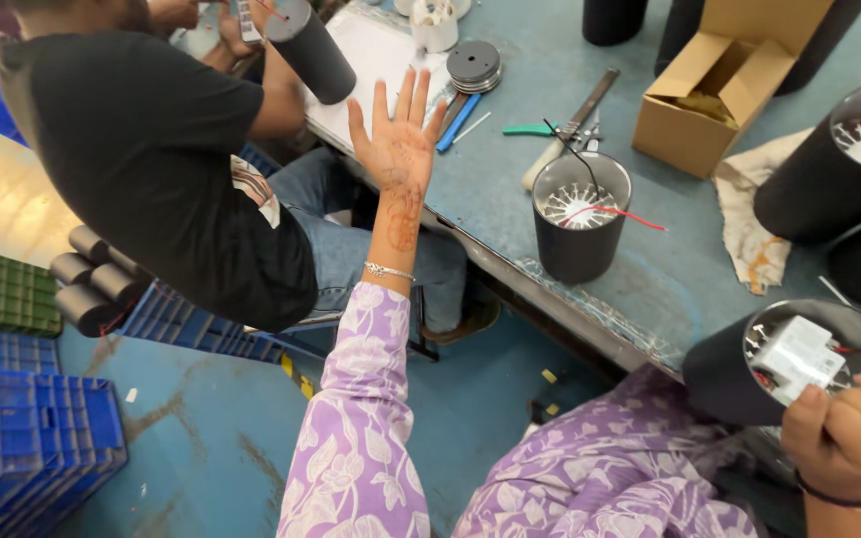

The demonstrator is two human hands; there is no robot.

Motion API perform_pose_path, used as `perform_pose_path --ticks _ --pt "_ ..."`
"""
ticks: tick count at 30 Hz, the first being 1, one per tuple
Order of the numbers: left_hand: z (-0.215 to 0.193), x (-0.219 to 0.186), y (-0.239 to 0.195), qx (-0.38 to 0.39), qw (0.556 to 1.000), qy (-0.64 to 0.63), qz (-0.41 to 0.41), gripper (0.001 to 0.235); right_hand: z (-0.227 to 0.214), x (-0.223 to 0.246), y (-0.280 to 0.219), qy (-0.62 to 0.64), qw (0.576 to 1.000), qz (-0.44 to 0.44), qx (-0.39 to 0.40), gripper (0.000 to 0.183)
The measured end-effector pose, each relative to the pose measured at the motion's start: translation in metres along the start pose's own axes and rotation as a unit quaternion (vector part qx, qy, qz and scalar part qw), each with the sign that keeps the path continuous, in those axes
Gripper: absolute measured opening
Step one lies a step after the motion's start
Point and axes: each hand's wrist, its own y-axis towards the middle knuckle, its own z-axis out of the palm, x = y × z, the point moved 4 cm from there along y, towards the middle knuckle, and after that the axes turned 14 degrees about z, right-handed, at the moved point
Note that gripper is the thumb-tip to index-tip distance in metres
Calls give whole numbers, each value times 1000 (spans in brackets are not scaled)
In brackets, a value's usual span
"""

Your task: The person assembles lighting fixtures by inserting components into cylindrical housings, wiring them, and using a screwdriver to secure a small white component to the exterior of a housing.

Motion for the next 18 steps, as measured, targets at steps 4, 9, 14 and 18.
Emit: perform_pose_path --ticks 4,9,14,18 --pt "-72 -21 -9 -80 996 8 35 109 -3 11 10 -19 1000 -11 -5 37" --pt "-131 -78 -12 -167 979 2 119 110 -6 12 12 -52 999 -4 -2 36" --pt "-113 -86 -43 -124 987 -40 93 100 -5 9 9 -38 999 -6 -4 40" --pt "-62 -48 -88 34 984 -163 -65 70 -5 7 8 -37 999 -7 -4 39"
